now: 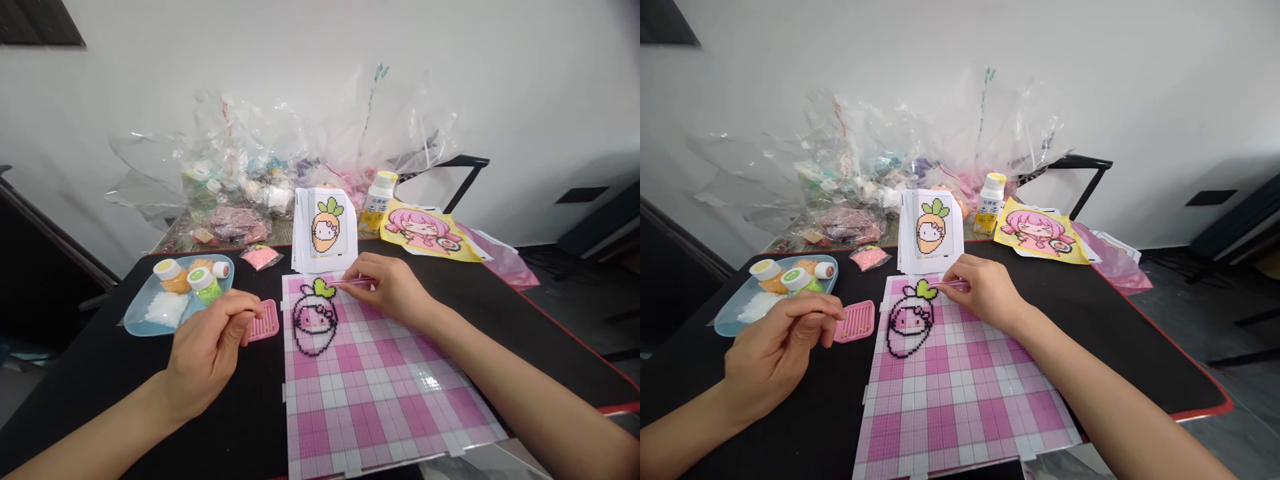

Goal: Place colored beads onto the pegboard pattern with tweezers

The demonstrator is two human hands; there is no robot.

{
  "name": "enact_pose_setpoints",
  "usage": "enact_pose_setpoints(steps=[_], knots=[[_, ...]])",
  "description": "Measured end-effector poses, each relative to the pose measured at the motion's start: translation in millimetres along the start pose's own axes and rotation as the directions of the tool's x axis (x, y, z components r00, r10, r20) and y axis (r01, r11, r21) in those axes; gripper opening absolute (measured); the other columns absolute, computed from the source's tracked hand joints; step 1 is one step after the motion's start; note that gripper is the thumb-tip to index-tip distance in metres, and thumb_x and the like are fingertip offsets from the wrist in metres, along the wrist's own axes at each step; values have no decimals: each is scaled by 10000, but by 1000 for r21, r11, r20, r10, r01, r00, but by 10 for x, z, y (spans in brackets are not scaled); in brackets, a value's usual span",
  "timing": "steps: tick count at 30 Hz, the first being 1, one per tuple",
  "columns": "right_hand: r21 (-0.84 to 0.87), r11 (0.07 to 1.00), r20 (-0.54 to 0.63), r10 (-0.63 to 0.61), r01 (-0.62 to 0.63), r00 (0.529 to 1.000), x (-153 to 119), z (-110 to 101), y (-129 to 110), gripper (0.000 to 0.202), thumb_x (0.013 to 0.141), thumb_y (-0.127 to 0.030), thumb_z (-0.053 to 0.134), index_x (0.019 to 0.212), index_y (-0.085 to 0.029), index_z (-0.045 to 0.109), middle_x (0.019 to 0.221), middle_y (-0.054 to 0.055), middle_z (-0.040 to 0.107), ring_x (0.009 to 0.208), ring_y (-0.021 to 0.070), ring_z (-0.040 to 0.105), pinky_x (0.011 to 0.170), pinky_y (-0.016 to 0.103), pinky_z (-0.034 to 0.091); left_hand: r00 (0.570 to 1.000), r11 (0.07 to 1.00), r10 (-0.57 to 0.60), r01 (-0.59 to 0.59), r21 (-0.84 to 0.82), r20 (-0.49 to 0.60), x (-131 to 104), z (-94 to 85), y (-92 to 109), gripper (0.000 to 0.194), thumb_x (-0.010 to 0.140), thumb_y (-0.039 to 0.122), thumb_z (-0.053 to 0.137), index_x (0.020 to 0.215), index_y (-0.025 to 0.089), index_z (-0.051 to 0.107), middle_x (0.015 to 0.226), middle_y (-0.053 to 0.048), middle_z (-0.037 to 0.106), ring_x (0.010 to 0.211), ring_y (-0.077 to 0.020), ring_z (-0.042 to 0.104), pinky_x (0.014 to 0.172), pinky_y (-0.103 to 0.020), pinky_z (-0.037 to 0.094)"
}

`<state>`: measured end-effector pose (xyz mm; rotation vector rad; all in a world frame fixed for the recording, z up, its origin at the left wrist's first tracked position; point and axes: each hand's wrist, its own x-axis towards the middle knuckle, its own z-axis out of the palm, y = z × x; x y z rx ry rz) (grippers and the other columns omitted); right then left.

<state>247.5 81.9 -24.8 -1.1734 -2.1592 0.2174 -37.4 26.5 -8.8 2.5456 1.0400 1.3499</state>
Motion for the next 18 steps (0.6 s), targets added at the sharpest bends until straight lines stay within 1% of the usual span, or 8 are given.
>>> enact_pose_setpoints(steps=[4, 9, 18], knots=[[-3, 1000, 8, 0, 0, 1000, -3, 5, 5, 212, 868, -363, 626, 773, -185, 690, 790, 42, 664, 611, 117, 550, 553, 271, 414, 1000, 1000, 24, -23, 21, -6, -1, 2, 11, 149, 989, 137, 413, 978, 201, 546, 779, 14, 625, 537, -69, 571, 545, -201, 490], [-4, 1000, -2, -17, 17, 1000, -6, 12, 16, 210, 868, -357, 634, 775, -179, 696, 793, 40, 670, 607, 107, 543, 551, 256, 416, 999, 998, 46, -45, 42, -18, 4, -5, 17, 150, 1001, 183, 410, 973, 203, 557, 727, 25, 621, 548, -84, 596, 544, -208, 499], [3, 1000, -1, -22, 22, 1000, -5, -1, 16, 192, 869, -332, 638, 782, -175, 708, 784, 42, 669, 607, 107, 545, 548, 253, 411, 997, 996, 67, -65, 62, -33, -9, 6, 8, 156, 1002, 180, 409, 964, 190, 560, 744, 19, 624, 554, -75, 593, 555, -196, 499]])
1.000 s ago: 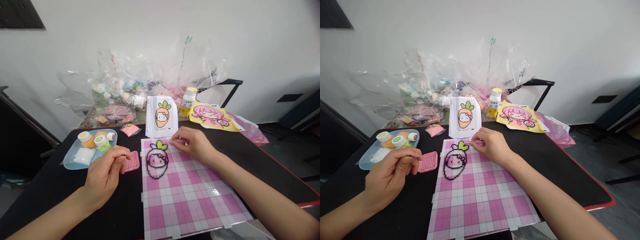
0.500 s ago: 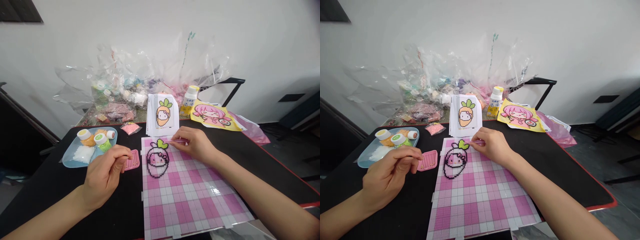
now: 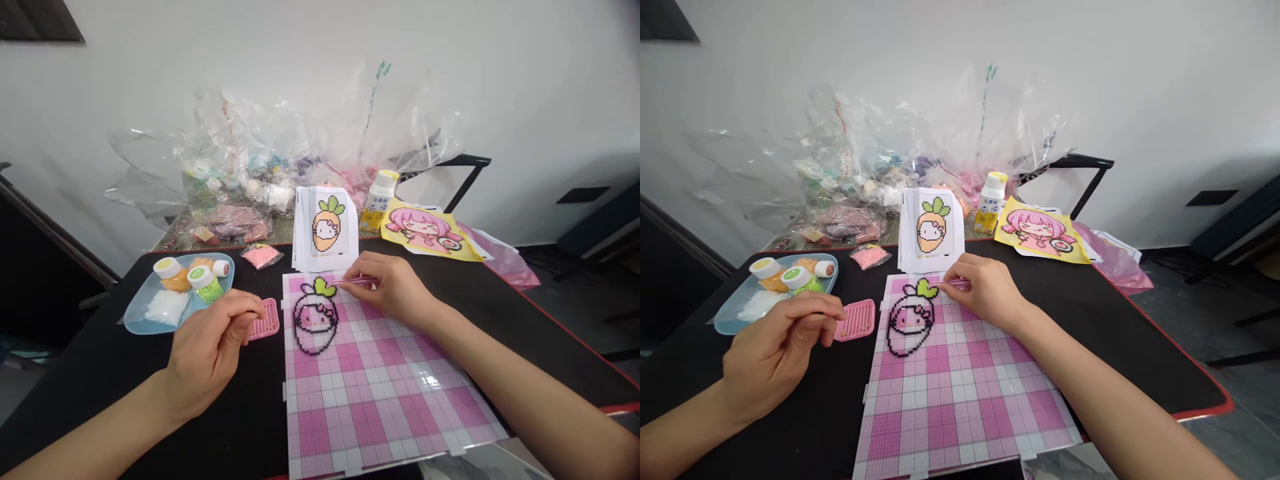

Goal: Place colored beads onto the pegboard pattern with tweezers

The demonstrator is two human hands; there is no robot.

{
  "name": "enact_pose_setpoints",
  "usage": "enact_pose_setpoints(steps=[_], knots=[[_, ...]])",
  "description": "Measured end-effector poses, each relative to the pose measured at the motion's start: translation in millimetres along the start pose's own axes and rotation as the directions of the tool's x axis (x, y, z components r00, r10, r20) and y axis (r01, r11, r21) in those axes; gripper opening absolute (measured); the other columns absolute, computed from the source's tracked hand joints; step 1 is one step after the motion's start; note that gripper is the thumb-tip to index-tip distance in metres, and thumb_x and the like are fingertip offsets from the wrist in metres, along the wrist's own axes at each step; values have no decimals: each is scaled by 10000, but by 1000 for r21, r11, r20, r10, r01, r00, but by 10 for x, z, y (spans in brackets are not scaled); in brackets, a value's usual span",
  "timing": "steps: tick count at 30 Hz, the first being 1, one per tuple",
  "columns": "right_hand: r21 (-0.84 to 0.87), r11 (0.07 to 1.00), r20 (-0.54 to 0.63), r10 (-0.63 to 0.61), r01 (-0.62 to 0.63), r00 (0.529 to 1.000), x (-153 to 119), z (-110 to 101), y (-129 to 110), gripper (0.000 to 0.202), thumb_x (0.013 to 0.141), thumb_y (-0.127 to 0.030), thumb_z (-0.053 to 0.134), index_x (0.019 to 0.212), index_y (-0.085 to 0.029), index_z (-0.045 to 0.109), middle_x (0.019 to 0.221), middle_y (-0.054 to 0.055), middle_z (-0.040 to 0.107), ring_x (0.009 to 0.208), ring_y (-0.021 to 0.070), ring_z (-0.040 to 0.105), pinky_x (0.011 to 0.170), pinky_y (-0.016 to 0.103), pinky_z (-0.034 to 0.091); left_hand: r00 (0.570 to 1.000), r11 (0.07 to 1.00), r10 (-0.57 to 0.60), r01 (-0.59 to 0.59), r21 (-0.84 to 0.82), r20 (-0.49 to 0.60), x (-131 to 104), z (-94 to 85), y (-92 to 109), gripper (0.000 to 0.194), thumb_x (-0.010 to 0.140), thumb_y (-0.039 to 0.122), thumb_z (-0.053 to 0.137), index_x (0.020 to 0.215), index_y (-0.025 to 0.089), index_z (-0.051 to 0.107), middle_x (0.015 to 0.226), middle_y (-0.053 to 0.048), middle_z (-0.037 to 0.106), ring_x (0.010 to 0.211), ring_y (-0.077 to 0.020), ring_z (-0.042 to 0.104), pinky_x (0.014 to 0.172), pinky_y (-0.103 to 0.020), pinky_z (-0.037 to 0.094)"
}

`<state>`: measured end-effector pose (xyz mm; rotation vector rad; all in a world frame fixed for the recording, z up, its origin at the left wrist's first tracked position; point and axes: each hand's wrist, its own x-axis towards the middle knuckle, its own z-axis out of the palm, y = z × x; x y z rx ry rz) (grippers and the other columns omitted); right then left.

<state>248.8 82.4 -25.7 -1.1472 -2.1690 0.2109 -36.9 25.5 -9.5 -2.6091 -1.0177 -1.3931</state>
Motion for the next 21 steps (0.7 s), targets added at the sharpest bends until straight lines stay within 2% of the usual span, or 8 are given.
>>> enact_pose_setpoints(steps=[7, 21], knots=[[3, 1000, -7, -15, 15, 1000, -5, 20, 3, 186, 864, -323, 651, 775, -170, 707, 787, 40, 672, 607, 105, 547, 548, 249, 411, 1000, 1000, 3, -3, 17, 9, 19, -5, 5, 158, 1011, 193, 406, 968, 182, 559, 730, 19, 608, 607, -80, 618, 562, -187, 496], [-1, 1000, -15, -18, 18, 1000, 0, 30, 13, 209, 869, -339, 640, 765, -167, 697, 784, 42, 674, 610, 108, 547, 544, 255, 413, 1000, 1000, 20, -20, -2, 0, 22, -10, 0, 167, 1017, 210, 403, 971, 178, 560, 706, 31, 582, 532, -62, 561, 524, -186, 485]])
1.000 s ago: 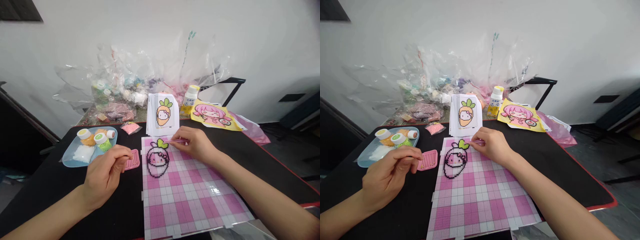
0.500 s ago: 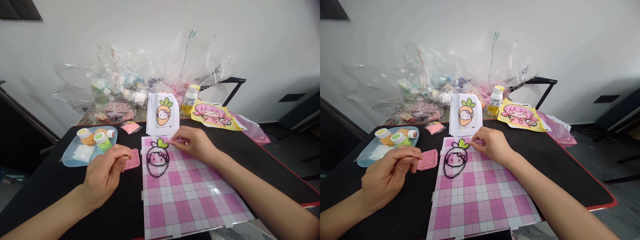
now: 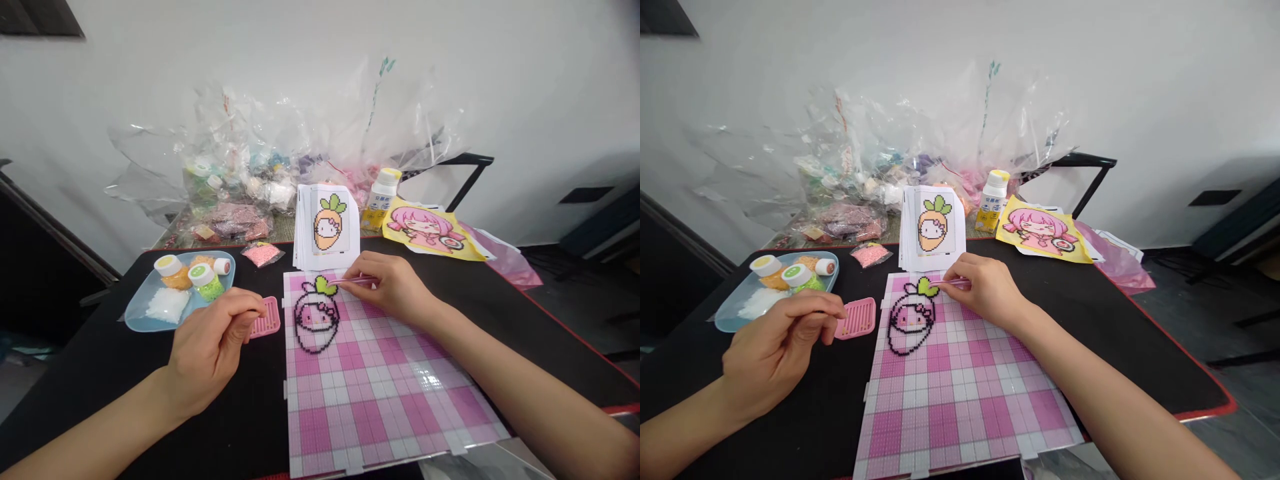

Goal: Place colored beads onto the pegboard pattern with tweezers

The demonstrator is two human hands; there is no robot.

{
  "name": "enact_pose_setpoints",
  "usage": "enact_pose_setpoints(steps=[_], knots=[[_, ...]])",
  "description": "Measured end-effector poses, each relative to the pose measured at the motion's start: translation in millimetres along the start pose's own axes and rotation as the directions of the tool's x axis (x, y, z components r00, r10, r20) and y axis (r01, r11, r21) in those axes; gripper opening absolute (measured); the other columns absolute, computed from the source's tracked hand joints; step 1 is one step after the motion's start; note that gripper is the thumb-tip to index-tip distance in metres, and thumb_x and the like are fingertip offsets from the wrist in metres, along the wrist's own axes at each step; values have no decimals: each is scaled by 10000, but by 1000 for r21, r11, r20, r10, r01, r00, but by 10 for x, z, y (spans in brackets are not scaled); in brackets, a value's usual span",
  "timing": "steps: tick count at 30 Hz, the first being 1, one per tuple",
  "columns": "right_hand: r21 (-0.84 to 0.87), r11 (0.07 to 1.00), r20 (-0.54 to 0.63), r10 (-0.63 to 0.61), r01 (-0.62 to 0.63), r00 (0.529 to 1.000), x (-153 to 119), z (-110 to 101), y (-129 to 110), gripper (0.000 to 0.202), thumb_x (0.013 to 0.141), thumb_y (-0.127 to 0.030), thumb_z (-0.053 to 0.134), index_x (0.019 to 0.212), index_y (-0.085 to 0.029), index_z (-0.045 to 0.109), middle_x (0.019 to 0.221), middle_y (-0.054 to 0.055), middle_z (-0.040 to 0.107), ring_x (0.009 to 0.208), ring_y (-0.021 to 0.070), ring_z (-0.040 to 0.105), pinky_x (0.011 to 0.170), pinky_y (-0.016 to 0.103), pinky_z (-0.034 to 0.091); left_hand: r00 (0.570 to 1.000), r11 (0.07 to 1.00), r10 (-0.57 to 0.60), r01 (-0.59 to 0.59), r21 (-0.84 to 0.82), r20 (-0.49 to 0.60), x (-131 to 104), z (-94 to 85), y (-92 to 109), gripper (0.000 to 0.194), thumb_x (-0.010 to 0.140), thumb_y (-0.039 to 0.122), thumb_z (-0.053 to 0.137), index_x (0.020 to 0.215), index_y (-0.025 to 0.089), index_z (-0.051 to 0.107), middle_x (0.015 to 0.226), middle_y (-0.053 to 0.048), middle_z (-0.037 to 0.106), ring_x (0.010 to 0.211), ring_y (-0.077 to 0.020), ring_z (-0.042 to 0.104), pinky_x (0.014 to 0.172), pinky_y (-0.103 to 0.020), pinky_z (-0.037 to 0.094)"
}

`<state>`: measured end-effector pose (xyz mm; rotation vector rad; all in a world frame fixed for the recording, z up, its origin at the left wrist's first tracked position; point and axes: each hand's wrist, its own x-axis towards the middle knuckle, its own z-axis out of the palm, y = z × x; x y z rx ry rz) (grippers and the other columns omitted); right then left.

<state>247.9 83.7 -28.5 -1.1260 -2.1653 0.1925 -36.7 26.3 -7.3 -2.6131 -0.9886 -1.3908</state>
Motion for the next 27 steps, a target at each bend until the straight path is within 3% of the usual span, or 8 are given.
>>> enact_pose_setpoints(steps=[20, 27], knots=[[-9, 1000, 12, 10, -10, 1000, -4, -2, -13, 233, 882, -362, 613, 761, -178, 688, 783, 43, 669, 631, 115, 557, 557, 261, 417, 1000, 999, -23, 23, 23, -3, -7, -2, 13, 168, 1012, 227, 410, 955, 207, 567, 723, 23, 628, 508, -78, 575, 519, -210, 493], [2, 1000, 19, 11, -11, 1000, 0, -10, -13, 227, 879, -364, 620, 767, -179, 689, 783, 43, 670, 631, 114, 563, 555, 257, 415, 1000, 1000, -21, 21, 18, -2, -8, 6, 16, 159, 1010, 227, 420, 963, 212, 571, 755, 3, 674, 612, -104, 648, 556, -217, 515]])
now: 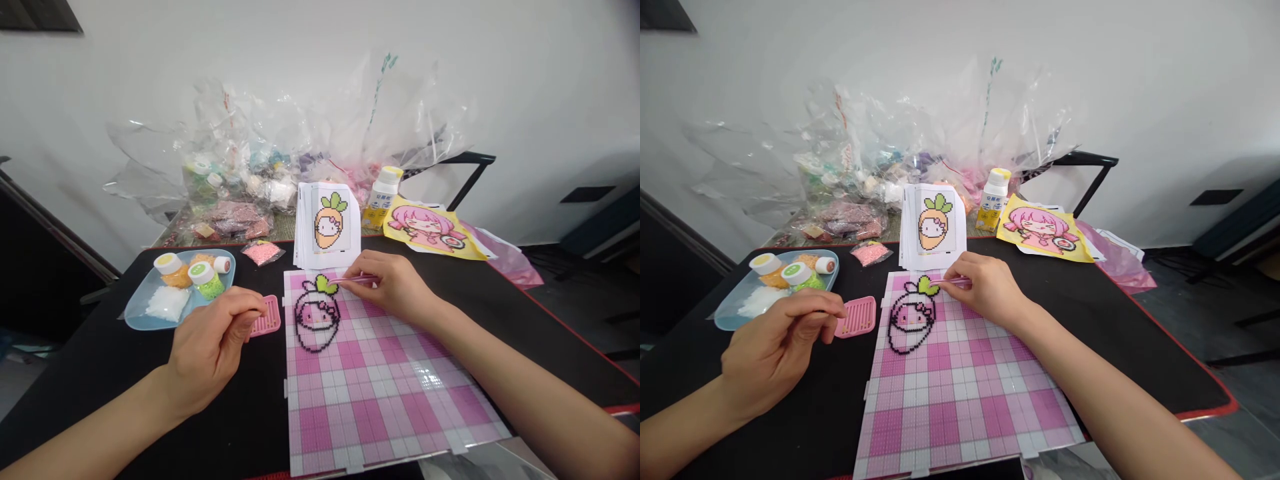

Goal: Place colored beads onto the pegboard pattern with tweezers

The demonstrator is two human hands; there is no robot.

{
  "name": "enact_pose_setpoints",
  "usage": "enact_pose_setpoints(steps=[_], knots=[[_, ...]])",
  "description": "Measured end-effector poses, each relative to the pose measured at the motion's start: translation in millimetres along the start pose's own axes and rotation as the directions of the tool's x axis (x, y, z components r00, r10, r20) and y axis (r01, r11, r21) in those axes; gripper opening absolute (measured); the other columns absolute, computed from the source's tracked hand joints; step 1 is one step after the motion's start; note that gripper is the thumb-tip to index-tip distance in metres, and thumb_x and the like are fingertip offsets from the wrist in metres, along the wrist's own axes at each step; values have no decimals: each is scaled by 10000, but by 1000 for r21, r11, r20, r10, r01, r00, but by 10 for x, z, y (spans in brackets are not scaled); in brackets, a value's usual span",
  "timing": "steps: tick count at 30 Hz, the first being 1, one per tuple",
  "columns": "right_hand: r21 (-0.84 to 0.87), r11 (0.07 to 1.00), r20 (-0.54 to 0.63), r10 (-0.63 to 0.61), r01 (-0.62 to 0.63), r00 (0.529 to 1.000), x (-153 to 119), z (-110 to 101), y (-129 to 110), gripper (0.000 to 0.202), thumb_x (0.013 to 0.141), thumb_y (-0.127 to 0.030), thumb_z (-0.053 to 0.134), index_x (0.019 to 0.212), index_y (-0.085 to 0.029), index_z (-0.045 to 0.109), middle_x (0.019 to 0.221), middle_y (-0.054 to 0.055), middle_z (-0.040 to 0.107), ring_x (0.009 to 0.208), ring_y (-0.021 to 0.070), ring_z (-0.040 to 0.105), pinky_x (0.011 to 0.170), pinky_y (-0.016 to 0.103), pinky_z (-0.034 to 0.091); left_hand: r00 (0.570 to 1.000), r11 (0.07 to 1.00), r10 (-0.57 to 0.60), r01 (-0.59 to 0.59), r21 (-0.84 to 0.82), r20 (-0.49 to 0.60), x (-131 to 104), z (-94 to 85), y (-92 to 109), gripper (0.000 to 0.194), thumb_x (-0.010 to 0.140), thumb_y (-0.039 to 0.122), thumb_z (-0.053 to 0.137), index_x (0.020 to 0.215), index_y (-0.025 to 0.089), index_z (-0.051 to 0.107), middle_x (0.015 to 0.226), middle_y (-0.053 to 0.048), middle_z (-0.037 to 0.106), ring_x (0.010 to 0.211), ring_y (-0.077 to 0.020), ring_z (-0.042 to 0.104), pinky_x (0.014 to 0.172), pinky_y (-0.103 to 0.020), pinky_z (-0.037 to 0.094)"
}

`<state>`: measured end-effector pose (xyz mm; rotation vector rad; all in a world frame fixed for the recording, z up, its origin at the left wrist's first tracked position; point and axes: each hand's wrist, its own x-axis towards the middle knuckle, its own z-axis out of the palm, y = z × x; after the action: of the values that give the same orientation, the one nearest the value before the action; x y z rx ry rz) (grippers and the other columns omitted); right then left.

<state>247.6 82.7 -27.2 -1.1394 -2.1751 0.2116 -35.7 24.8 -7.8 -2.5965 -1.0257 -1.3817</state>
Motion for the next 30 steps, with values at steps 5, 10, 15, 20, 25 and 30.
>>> enact_pose_setpoints(steps=[5, 10, 15, 20, 25, 30], knots=[[-17, 1000, -6, -19, 19, 1000, -1, 15, 16, 219, 881, -348, 626, 770, -169, 687, 779, 43, 667, 627, 113, 556, 554, 252, 412, 1000, 1000, 3, -3, -10, 4, 7, 5, -5, 158, 1011, 222, 417, 963, 206, 567, 752, 2, 668, 629, -104, 651, 560, -213, 511], [-23, 999, -36, -47, 46, 998, 3, 6, 26, 212, 882, -334, 632, 764, -167, 686, 774, 46, 667, 616, 110, 553, 547, 248, 412, 1000, 1000, 12, -12, -2, -1, -4, -4, -15, 150, 1011, 209, 415, 972, 200, 559, 755, 3, 653, 633, -94, 642, 559, -198, 501], [62, 994, -108, -83, 90, 991, 11, 9, -107, 187, 872, -328, 654, 770, -175, 684, 735, 33, 651, 578, 95, 528, 511, 230, 418, 999, 998, -51, 52, 47, -6, 2, -2, 8, 149, 998, 200, 422, 935, 215, 557, 722, 22, 641, 520, -88, 580, 505, -211, 481], [198, 963, -94, -167, 183, 981, 27, 96, -356, 135, 872, -271, 663, 776, -177, 667, 734, 22, 645, 564, 78, 527, 497, 208, 440, 992, 968, -125, 116, 222, 29, 18, 64, -79, 171, 983, 197, 426, 898, 188, 575, 770, -21, 676, 627, -143, 648, 562, -255, 508], [204, 956, -80, -196, 209, 977, 18, 147, -447, 106, 873, -259, 662, 801, -180, 670, 777, 24, 652, 585, 81, 546, 517, 212, 458, 974, 928, -178, 118, 352, 142, -18, 121, -168, 265, 994, 234, 376, 861, 175, 597, 812, -63, 704, 732, -217, 692, 619, -330, 530], [228, 944, -65, -230, 239, 971, 18, 198, -466, 99, 888, -244, 652, 848, -156, 672, 812, 50, 646, 656, 105, 591, 563, 225, 484, 958, 949, -217, 162, 272, 188, -16, 122, -149, 277, 1004, 259, 357, 869, 177, 585, 824, -69, 702, 730, -206, 674, 603, -322, 526]])
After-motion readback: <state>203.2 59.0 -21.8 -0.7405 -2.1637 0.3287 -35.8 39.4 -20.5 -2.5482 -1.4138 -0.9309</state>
